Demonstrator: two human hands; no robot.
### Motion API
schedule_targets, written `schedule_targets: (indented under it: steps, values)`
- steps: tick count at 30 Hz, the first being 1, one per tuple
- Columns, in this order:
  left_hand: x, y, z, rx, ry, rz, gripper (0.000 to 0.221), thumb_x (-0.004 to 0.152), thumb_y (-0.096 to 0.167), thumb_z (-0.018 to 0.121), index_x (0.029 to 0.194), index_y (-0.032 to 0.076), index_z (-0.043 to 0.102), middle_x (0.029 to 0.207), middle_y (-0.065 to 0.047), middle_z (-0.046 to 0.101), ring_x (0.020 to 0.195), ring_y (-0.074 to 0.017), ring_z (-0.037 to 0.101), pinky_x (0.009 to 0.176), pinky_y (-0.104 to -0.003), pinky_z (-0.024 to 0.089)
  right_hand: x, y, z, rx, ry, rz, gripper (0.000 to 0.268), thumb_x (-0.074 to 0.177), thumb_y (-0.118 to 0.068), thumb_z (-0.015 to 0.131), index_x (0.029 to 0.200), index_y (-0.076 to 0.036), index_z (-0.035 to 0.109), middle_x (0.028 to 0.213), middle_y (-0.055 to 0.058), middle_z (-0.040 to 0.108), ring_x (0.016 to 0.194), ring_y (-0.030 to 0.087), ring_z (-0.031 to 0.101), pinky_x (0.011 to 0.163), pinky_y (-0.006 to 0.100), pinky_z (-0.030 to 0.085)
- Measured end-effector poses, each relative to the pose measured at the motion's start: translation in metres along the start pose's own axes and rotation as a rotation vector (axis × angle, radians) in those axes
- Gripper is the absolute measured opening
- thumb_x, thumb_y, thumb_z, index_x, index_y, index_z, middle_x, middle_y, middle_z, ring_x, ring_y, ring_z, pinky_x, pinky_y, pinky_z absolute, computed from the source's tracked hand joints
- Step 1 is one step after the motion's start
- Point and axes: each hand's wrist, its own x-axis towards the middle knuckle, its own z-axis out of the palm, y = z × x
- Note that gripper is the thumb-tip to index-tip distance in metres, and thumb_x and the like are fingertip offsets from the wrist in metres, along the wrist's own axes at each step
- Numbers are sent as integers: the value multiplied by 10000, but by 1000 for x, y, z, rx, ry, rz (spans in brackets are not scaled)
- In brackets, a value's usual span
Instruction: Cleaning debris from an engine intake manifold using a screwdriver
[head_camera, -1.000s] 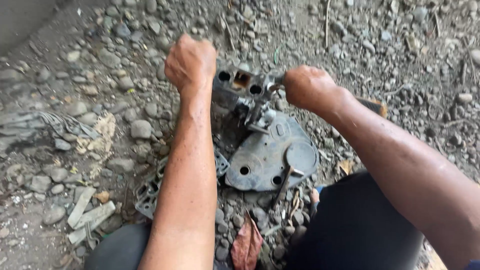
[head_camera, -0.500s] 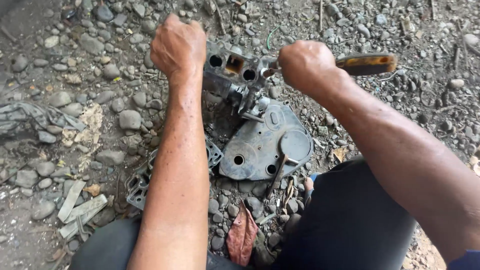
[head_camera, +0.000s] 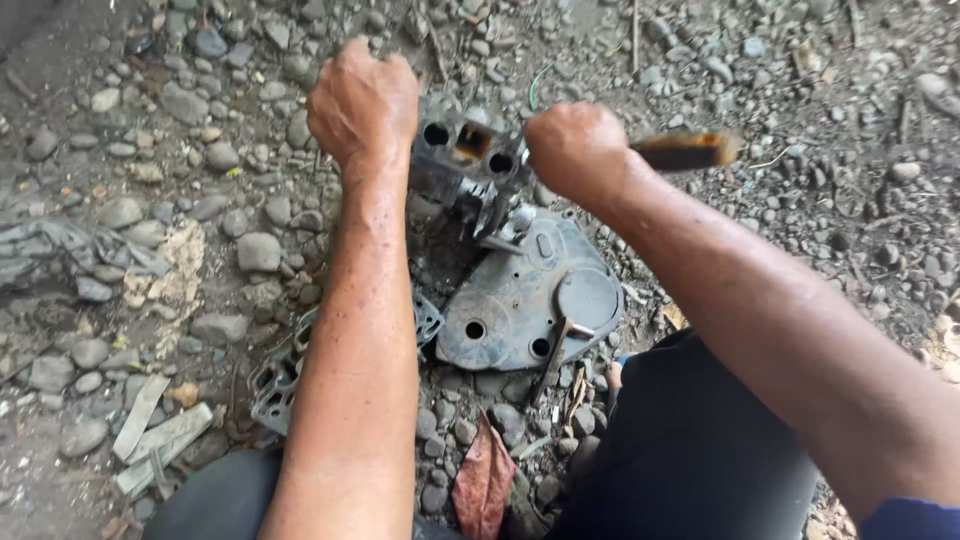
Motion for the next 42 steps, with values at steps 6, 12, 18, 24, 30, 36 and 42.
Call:
schedule_targets:
  steps: [6, 12, 18, 24, 30, 36, 42]
  values:
    - [16, -42, 17, 18, 94, 92, 353, 831, 282, 505, 1042, 189, 772, 798, 1, 763, 653, -165, 644, 528, -382, 425, -31, 14, -30, 335, -245, -118, 205, 1045, -15, 528, 1047, 20, 731, 837, 101, 721, 631, 116, 596, 549, 236, 509]
    - [13, -36, 18, 42, 135, 146, 294, 827, 294, 520, 956, 186, 762, 794, -8, 740, 644, -171, 630, 528, -384, 427, -12, -17, -1, -43, 14, -82, 130, 1011, -8, 586, 1082, -6, 694, 885, 124, 719, 737, 200, 706, 635, 355, 649]
    - [14, -34, 14, 68, 31, 30, 171, 916, 286, 506, 791, 225, 606, 675, 66, 552, 595, -119, 459, 606, -347, 352, -13, -3, -11, -22, -41, -348, 211, 992, 22, 504, 998, -13, 712, 875, 120, 719, 733, 198, 718, 619, 342, 643]
    - [20, -20, 10, 73, 4, -33, 353, 921, 319, 520, 1128, 121, 727, 949, -29, 775, 759, -199, 693, 632, -410, 511, -6, -9, -13, -93, -1, -99, 168, 1044, 80, 530, 1099, 4, 669, 802, 87, 697, 618, 120, 646, 517, 266, 612]
    - [34, -34, -7, 74, -129, -180, 347, 980, 423, 495, 1066, 157, 702, 988, -31, 708, 865, -196, 638, 757, -417, 472, -6, 5, -25, -163, 55, -201, 176, 1077, -10, 526, 1197, -28, 654, 848, 66, 704, 616, 94, 636, 503, 239, 601]
    - [35, -70, -16, -58, -154, -273, 189, 940, 320, 468, 827, 243, 600, 687, 104, 544, 588, -57, 458, 598, -314, 390, -19, 21, -24, 229, 51, -156, 272, 1068, 58, 469, 941, -26, 695, 701, 84, 613, 531, 135, 564, 433, 267, 558]
    - [23, -83, -41, -23, -216, -221, 522, 793, 311, 527, 1277, 219, 701, 1288, -177, 680, 1265, -429, 584, 1060, -568, 465, 3, 15, 24, 74, 175, -189, 184, 959, -178, 622, 923, -101, 785, 771, 141, 738, 773, 280, 758, 743, 437, 644]
